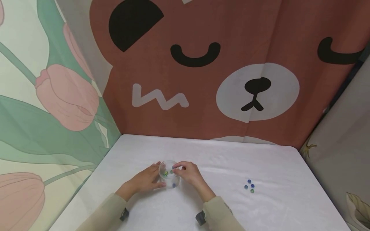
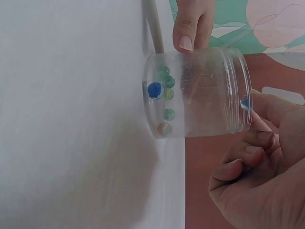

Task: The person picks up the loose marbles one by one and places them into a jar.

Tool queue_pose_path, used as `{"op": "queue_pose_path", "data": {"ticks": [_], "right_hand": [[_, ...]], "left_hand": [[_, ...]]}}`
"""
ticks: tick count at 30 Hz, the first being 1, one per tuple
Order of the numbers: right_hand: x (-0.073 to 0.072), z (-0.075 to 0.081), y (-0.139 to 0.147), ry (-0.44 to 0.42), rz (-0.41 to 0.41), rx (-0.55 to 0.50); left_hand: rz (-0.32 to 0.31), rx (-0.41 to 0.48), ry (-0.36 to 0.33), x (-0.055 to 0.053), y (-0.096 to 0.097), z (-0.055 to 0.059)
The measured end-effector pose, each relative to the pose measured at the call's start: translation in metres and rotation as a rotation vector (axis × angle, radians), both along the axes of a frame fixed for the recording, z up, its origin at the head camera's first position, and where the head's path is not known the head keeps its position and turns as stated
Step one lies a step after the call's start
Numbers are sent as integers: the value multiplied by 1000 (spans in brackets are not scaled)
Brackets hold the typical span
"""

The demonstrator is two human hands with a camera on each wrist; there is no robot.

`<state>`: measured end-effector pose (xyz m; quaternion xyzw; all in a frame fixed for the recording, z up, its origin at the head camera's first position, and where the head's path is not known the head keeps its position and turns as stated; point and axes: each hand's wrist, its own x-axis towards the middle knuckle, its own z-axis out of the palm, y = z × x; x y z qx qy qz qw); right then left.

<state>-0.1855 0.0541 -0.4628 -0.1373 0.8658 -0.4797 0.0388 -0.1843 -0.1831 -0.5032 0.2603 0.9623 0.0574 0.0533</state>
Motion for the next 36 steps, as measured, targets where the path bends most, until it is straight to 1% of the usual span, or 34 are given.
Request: {"op": "queue_pose_path", "data": {"ticks": [2, 8, 15, 18, 24, 30, 36], "right_hand": [[0, -1, 0, 6, 2, -4], [-1, -4, 0, 65, 25, -1], [-2, -2, -2, -24, 7, 10], [-2, -1, -3, -33, 5, 20], [0, 6, -2, -35, -8, 20], [4, 14, 3, -51, -18, 16], [8, 18, 13, -66, -46, 3]], "left_hand": [[-5, 3, 1, 0, 0, 0], [-9, 8, 7, 2, 1, 2], [14, -2, -18, 3, 1, 2], [21, 5, -27, 3, 1, 4], [20, -5, -19, 2, 2, 8], [21, -4, -29, 1, 2, 6], [16, 0, -28, 2, 1, 4]]}}
